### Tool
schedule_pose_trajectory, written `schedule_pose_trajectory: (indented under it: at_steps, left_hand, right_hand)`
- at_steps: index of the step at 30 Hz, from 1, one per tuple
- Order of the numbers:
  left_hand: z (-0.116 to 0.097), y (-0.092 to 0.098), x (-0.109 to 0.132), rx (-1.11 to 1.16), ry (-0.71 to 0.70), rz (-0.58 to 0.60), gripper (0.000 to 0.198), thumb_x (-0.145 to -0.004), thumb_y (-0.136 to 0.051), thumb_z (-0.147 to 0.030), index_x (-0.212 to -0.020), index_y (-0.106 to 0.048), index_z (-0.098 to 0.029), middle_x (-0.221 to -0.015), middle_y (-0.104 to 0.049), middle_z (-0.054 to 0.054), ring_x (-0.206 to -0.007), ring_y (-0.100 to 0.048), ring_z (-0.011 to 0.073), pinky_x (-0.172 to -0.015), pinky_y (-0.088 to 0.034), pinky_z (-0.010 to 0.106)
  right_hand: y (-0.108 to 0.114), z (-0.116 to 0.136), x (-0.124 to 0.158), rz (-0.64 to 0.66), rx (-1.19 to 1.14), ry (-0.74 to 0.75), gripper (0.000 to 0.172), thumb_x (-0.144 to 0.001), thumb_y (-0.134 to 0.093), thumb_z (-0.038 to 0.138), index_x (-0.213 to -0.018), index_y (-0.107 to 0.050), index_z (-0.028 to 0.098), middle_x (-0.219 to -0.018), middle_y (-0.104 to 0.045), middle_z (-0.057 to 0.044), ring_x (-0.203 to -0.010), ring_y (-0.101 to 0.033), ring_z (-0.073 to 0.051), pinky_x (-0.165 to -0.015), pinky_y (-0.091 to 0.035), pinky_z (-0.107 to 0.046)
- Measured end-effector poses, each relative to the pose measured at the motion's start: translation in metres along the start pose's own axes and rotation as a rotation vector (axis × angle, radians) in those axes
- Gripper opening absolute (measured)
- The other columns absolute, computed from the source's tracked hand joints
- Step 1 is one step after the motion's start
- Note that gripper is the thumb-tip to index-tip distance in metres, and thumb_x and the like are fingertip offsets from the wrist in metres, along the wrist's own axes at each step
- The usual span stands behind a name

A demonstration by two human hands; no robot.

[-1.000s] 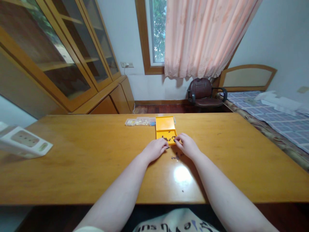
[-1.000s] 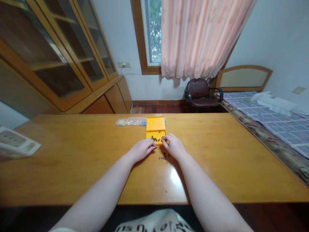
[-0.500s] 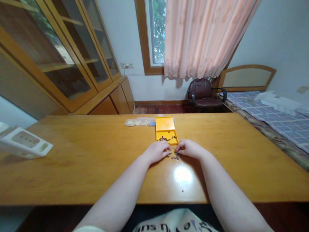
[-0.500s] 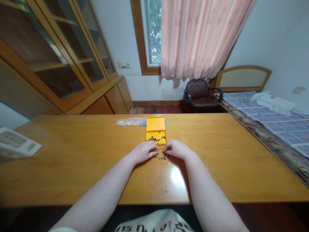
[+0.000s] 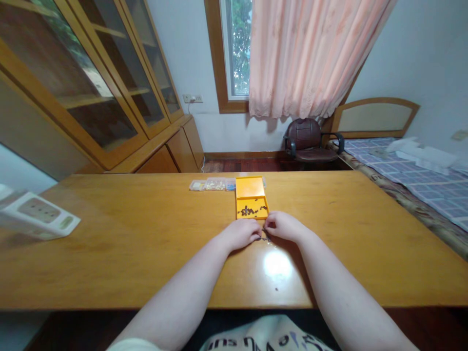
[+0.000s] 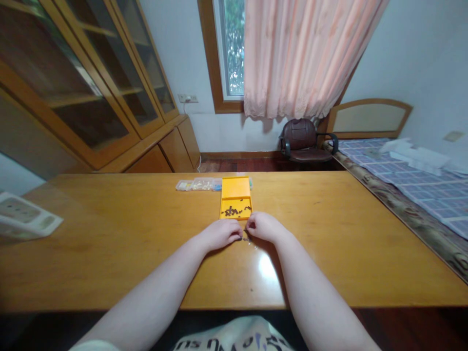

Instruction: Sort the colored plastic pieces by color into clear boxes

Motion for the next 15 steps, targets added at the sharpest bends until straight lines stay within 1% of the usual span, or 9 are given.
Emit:
schedule_pose_trajectory:
  at_steps: [2,5,7,9,10,12,13,14,15]
  left_hand:
    - [0.001,0.0,0.0,-0.003,-0.003,-0.01,0.012,-0.085,-0.056,-0.023,-0.088,-0.067,-0.021,-0.09,-0.066,0.002,-0.084,-0.061,0.0167,-0.076,-0.047,0.026]
    - [0.003,0.001,0.002,0.005,-0.008,-0.03,0.011,-0.085,-0.056,-0.022,-0.088,-0.066,-0.021,-0.09,-0.066,0.002,-0.083,-0.061,0.0162,-0.075,-0.047,0.025]
    - [0.004,0.004,0.003,0.016,-0.006,-0.062,0.01,-0.085,-0.056,-0.022,-0.088,-0.066,-0.021,-0.09,-0.066,0.002,-0.082,-0.06,0.0155,-0.076,-0.047,0.025]
    - [0.005,0.009,0.005,0.035,0.0,-0.139,0.009,-0.085,-0.056,-0.022,-0.088,-0.065,-0.021,-0.09,-0.066,0.002,-0.082,-0.06,0.015,-0.077,-0.047,0.025]
    - [0.007,0.013,0.006,0.048,0.013,-0.205,0.009,-0.085,-0.056,-0.022,-0.088,-0.065,-0.02,-0.09,-0.066,0.002,-0.083,-0.06,0.0149,-0.078,-0.047,0.025]
    - [0.012,0.02,0.008,0.074,0.065,-0.372,0.01,-0.086,-0.055,-0.022,-0.089,-0.065,-0.019,-0.091,-0.066,0.003,-0.086,-0.06,0.0153,-0.081,-0.047,0.027]
    - [0.016,0.023,0.01,0.082,0.104,-0.451,0.01,-0.087,-0.055,-0.023,-0.089,-0.064,-0.018,-0.091,-0.066,0.003,-0.087,-0.06,0.0156,-0.082,-0.047,0.028]
    - [0.02,0.025,0.011,0.083,0.149,-0.512,0.011,-0.087,-0.055,-0.022,-0.089,-0.064,-0.018,-0.091,-0.066,0.004,-0.087,-0.061,0.0159,-0.082,-0.048,0.029]
    - [0.025,0.026,0.011,0.075,0.194,-0.549,0.011,-0.087,-0.054,-0.022,-0.089,-0.065,-0.018,-0.092,-0.067,0.004,-0.087,-0.061,0.0163,-0.082,-0.048,0.03]
  right_hand:
    - [0.001,-0.001,-0.001,-0.052,-0.039,0.017,0.011,-0.073,-0.059,0.015,-0.071,-0.07,0.018,-0.074,-0.065,-0.002,-0.067,-0.056,-0.013,-0.065,-0.041,-0.023]
    - [0.005,-0.003,-0.005,-0.212,-0.083,0.044,0.01,-0.077,-0.059,0.019,-0.074,-0.068,0.017,-0.076,-0.063,-0.003,-0.07,-0.056,-0.013,-0.066,-0.042,-0.023]
    - [0.008,-0.006,-0.007,-0.312,-0.075,0.028,0.011,-0.081,-0.058,0.021,-0.08,-0.069,0.018,-0.082,-0.063,-0.004,-0.075,-0.057,-0.014,-0.07,-0.043,-0.024]
    - [0.012,-0.01,-0.008,-0.368,-0.047,-0.02,0.015,-0.082,-0.057,0.022,-0.09,-0.07,0.018,-0.09,-0.064,-0.005,-0.081,-0.058,-0.015,-0.075,-0.044,-0.025]
    - [0.014,-0.013,-0.007,-0.378,-0.038,-0.05,0.017,-0.082,-0.057,0.022,-0.094,-0.069,0.018,-0.092,-0.065,-0.006,-0.083,-0.059,-0.016,-0.077,-0.043,-0.026]
    - [0.018,-0.021,-0.004,-0.348,-0.049,-0.117,0.017,-0.08,-0.06,0.023,-0.093,-0.07,0.018,-0.091,-0.067,-0.006,-0.082,-0.059,-0.017,-0.076,-0.044,-0.027]
    - [0.019,-0.027,-0.002,-0.296,-0.076,-0.158,0.014,-0.078,-0.062,0.024,-0.087,-0.071,0.018,-0.086,-0.068,-0.005,-0.079,-0.059,-0.017,-0.072,-0.044,-0.027]
    - [0.018,-0.032,0.0,-0.208,-0.12,-0.198,0.011,-0.076,-0.064,0.024,-0.082,-0.071,0.018,-0.081,-0.069,-0.005,-0.074,-0.059,-0.016,-0.068,-0.043,-0.026]
    - [0.015,-0.038,0.003,-0.101,-0.183,-0.231,0.01,-0.074,-0.065,0.024,-0.078,-0.071,0.018,-0.077,-0.069,-0.004,-0.069,-0.059,-0.015,-0.064,-0.043,-0.025]
Point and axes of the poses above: each hand's wrist, its own x-axis away from the middle knuckle, its own y-axis out of the back of the hand, z = x × y, the point moved 4 cm from there along -x, towards the middle knuckle
